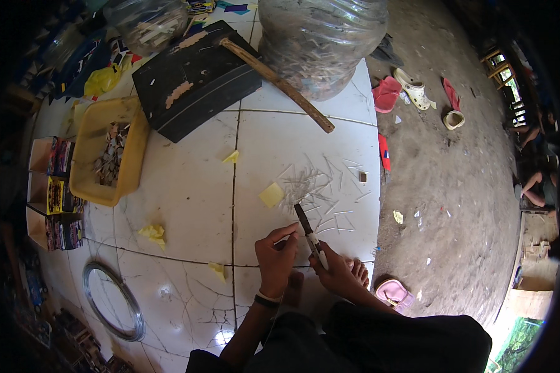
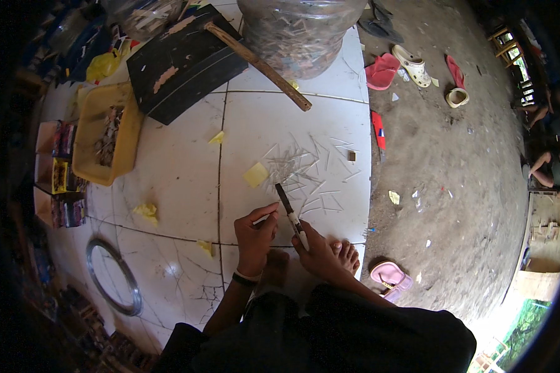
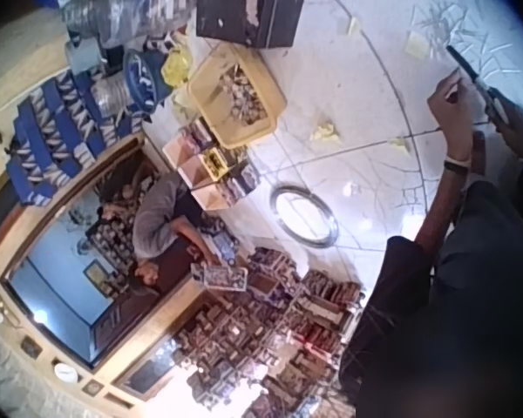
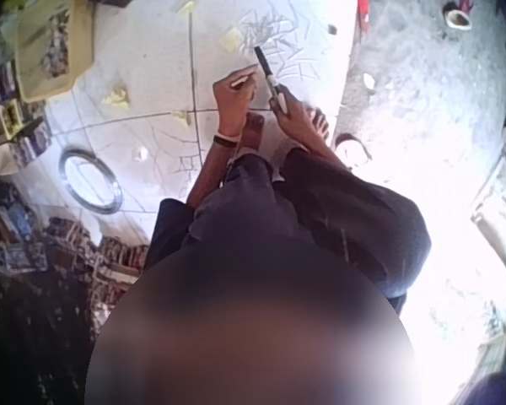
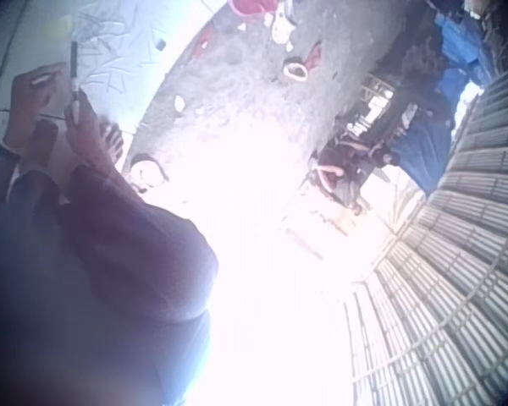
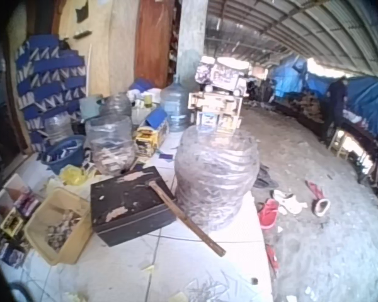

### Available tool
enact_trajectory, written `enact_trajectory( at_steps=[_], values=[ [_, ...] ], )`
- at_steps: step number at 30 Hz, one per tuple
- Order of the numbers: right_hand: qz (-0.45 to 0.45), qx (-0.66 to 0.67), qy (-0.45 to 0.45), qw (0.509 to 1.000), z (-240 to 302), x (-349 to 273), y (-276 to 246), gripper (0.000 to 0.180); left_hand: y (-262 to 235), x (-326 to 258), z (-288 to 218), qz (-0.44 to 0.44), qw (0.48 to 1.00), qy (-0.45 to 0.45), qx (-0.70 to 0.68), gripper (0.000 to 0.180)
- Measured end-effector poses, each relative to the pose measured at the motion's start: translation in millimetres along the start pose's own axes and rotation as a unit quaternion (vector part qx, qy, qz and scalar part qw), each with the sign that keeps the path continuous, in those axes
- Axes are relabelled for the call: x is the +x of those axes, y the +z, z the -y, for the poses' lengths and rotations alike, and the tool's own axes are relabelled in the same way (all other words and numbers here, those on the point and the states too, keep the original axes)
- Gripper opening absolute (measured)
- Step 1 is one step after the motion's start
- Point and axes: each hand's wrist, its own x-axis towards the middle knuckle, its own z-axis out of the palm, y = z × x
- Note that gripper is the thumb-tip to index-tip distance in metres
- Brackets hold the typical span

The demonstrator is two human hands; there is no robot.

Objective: The person sits on the floor and repeatedly cuts short lengths from a coil of metal wire using pliers. Cut pieces accumulate on the floor nearby.

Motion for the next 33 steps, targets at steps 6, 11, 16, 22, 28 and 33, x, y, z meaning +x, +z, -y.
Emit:
enact_trajectory(
  at_steps=[6, 11, 16, 22, 28, 33],
  values=[
    [-0.017, 0.003, -0.048, 0.999, -2.0, -0.1, 1.6, 0.042, -2.1, 0.1, 2.1, 0.003, 1.0, 0.01, 0.003, 0.022],
    [-0.018, -0.007, -0.026, 0.999, -1.2, -0.7, 1.1, 0.039, -2.2, 0.4, 0.7, -0.003, 1.0, 0.003, 0.011, 0.023],
    [0.022, -0.004, 0.052, 0.998, -5.8, 0.2, 2.2, 0.034, -2.8, -1.1, 1.4, 0.005, 1.0, 0.005, 0.018, 0.022],
    [0.004, -0.003, 0.049, 0.999, -24.2, 0.0, 11.3, 0.038, -5.4, 0.2, 9.2, 0.005, 0.999, 0.02, 0.042, 0.022],
    [0.013, -0.047, 0.086, 0.995, -38.3, 7.9, 19.0, 0.053, -5.4, 3.1, 16.8, -0.008, 0.998, 0.02, 0.055, 0.022],
    [0.023, -0.05, 0.056, 0.997, -36.1, 12.5, 19.8, 0.049, -7.0, 4.7, 14.3, -0.023, 0.999, -0.001, 0.04, 0.021]
  ],
)
